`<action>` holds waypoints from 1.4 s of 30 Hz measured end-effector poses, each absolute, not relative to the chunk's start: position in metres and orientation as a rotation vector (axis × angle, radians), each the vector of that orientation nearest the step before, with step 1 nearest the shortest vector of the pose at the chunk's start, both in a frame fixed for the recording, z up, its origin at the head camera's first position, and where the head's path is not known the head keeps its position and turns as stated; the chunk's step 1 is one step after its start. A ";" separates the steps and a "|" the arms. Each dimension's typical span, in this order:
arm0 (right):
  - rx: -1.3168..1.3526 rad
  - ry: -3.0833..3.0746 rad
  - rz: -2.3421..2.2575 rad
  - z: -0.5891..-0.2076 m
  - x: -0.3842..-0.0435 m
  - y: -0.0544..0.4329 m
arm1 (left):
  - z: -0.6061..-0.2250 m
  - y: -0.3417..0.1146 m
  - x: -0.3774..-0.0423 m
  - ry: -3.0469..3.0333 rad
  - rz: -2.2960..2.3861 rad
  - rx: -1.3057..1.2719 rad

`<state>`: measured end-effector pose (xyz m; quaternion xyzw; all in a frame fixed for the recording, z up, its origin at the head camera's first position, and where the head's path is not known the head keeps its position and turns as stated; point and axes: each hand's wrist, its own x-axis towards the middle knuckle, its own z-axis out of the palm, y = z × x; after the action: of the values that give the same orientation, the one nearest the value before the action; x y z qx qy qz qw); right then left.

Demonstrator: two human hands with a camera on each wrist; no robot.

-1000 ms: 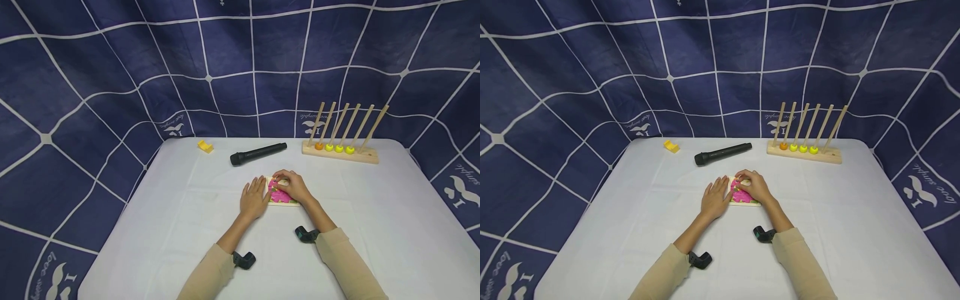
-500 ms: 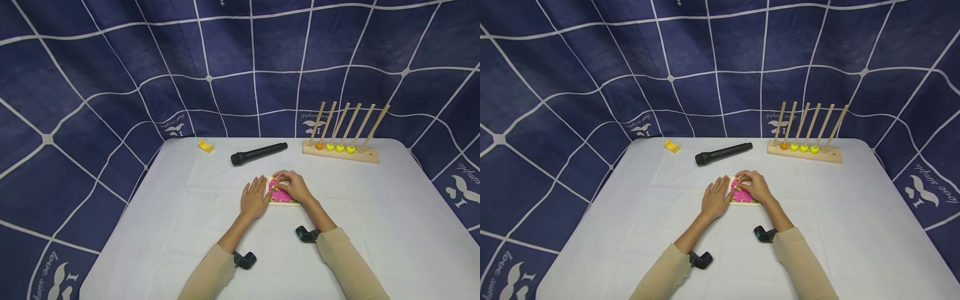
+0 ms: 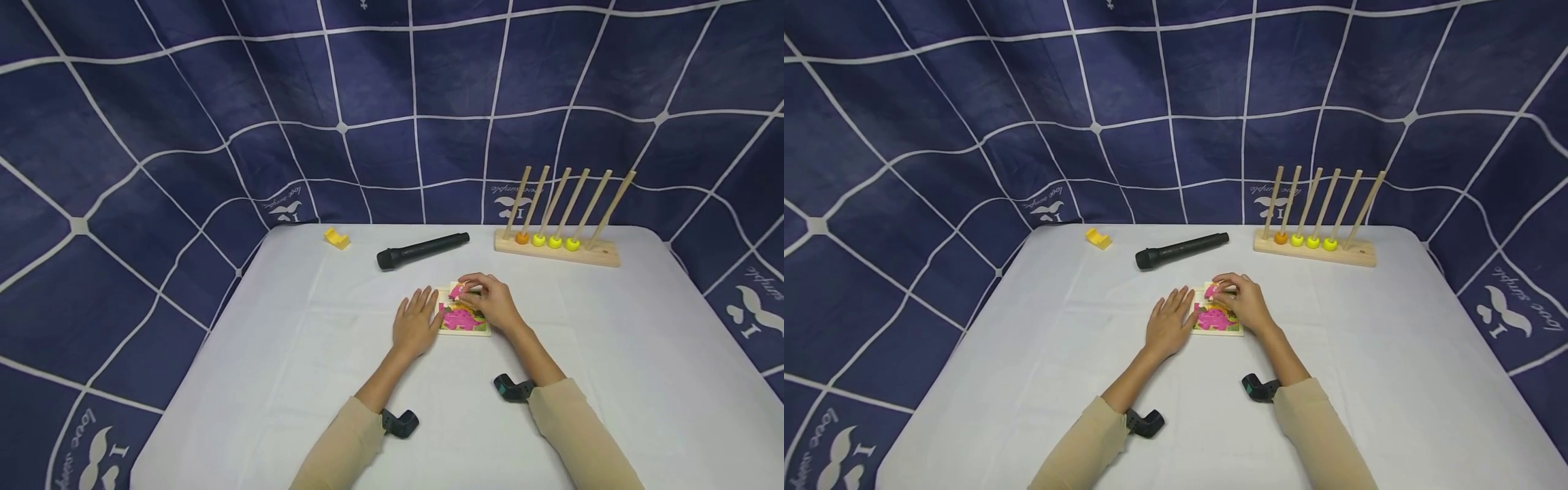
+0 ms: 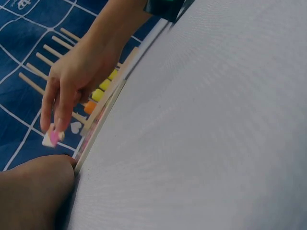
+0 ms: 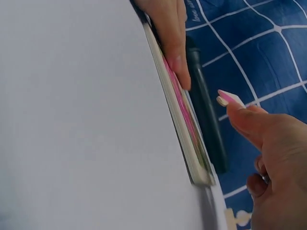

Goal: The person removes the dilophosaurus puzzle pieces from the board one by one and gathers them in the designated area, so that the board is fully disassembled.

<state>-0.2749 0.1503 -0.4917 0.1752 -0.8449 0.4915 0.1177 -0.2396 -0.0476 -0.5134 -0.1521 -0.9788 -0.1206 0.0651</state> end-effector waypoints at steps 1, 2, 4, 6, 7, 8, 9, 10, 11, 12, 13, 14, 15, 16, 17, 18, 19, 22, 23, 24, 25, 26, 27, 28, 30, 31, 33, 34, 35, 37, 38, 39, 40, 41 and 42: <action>0.505 -2.464 1.423 -0.490 -0.273 0.155 | -0.514 -0.047 -0.240 -2.954 -0.365 -0.459; 0.497 -2.455 1.399 -0.489 -0.271 0.159 | -0.514 -0.047 -0.240 -2.953 -0.369 -0.460; 0.479 -2.442 1.357 -0.487 -0.268 0.171 | -0.514 -0.047 -0.240 -2.953 -0.373 -0.462; 0.460 -2.429 1.313 -0.487 -0.265 0.183 | -0.514 -0.047 -0.240 -2.953 -0.379 -0.464; 0.444 -2.426 1.295 -0.486 -0.263 0.189 | -0.514 -0.048 -0.240 -2.952 -0.377 -0.463; 0.428 -2.421 1.278 -0.486 -0.262 0.195 | -0.514 -0.048 -0.240 -2.948 -0.380 -0.463; 0.412 -2.417 1.267 -0.487 -0.261 0.201 | -0.514 -0.048 -0.240 -2.948 -0.381 -0.462; 0.390 -2.413 1.260 -0.487 -0.260 0.206 | -0.514 -0.048 -0.240 -2.945 -0.382 -0.461; 0.371 -2.409 1.255 -0.487 -0.258 0.211 | -0.514 -0.048 -0.240 -2.943 -0.385 -0.461; 0.351 -2.410 1.249 -0.487 -0.257 0.216 | -0.513 -0.048 -0.239 -2.942 -0.386 -0.460; 0.335 -2.411 1.242 -0.488 -0.257 0.221 | -0.513 -0.048 -0.239 -2.941 -0.388 -0.460; 0.323 -2.413 1.233 -0.489 -0.256 0.225 | -0.513 -0.048 -0.239 -2.941 -0.394 -0.460; 0.314 -2.416 1.222 -0.490 -0.255 0.228 | -0.513 -0.048 -0.239 -2.942 -0.394 -0.460; 0.306 -2.419 1.215 -0.490 -0.254 0.232 | -0.513 -0.048 -0.239 -2.943 -0.397 -0.460; 0.300 -2.424 1.205 -0.491 -0.254 0.235 | -0.513 -0.048 -0.239 -2.946 -0.399 -0.458; 0.297 -2.434 1.189 -0.493 -0.254 0.237 | -0.513 -0.048 -0.239 -2.948 -0.402 -0.457; 0.296 -2.442 1.183 -0.494 -0.253 0.240 | -0.513 -0.049 -0.239 -2.950 -0.405 -0.457; 0.286 -2.475 1.174 -0.497 -0.253 0.244 | -0.513 -0.049 -0.239 -2.948 -0.406 -0.455; 0.282 -2.490 1.172 -0.498 -0.253 0.245 | -0.513 -0.049 -0.239 -2.947 -0.406 -0.455; 0.282 -2.505 1.166 -0.500 -0.254 0.246 | -0.513 -0.049 -0.240 -2.946 -0.408 -0.456; 0.278 -2.516 1.169 -0.501 -0.254 0.247 | -0.513 -0.048 -0.240 -2.944 -0.410 -0.456; 0.276 -2.530 1.159 -0.502 -0.255 0.247 | -0.513 -0.048 -0.240 -2.941 -0.414 -0.456; 0.271 -2.544 1.151 -0.503 -0.255 0.247 | -0.513 -0.048 -0.239 -2.941 -0.418 -0.455; 0.269 -2.558 1.137 -0.503 -0.256 0.248 | -0.513 -0.048 -0.239 -2.942 -0.419 -0.454; 0.264 -2.581 1.112 -0.505 -0.257 0.248 | -0.513 -0.048 -0.240 -2.940 -0.428 -0.452; 0.258 -2.589 1.105 -0.506 -0.258 0.248 | -0.514 -0.047 -0.240 -2.939 -0.430 -0.452; 0.249 -2.604 1.093 -0.507 -0.259 0.249 | -0.514 -0.047 -0.240 -2.939 -0.435 -0.453; 0.245 -2.606 1.095 -0.508 -0.260 0.249 | -0.514 -0.047 -0.240 -2.940 -0.435 -0.454; 0.243 -2.605 1.098 -0.509 -0.261 0.249 | -0.514 -0.047 -0.240 -2.940 -0.438 -0.455; 0.238 -2.607 1.106 -0.509 -0.262 0.250 | -0.514 -0.047 -0.240 -2.944 -0.433 -0.455; 0.236 -2.607 1.111 -0.510 -0.263 0.250 | -0.514 -0.047 -0.241 -2.945 -0.432 -0.454; 0.237 -2.609 1.114 -0.510 -0.263 0.250 | -0.515 -0.047 -0.241 -2.947 -0.429 -0.452; 0.232 -2.611 1.119 -0.510 -0.264 0.250 | -0.515 -0.047 -0.241 -2.947 -0.425 -0.451; 0.228 -2.616 1.121 -0.510 -0.265 0.250 | -0.515 -0.048 -0.241 -2.946 -0.425 -0.451; 0.218 -2.628 1.120 -0.509 -0.265 0.250 | -0.515 -0.048 -0.240 -2.944 -0.426 -0.452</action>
<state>-0.2654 0.2498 -0.5091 0.0755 -0.9085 0.3871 0.1381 -0.2405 -0.0476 -0.5149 -0.1500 -0.9763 -0.1413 0.0662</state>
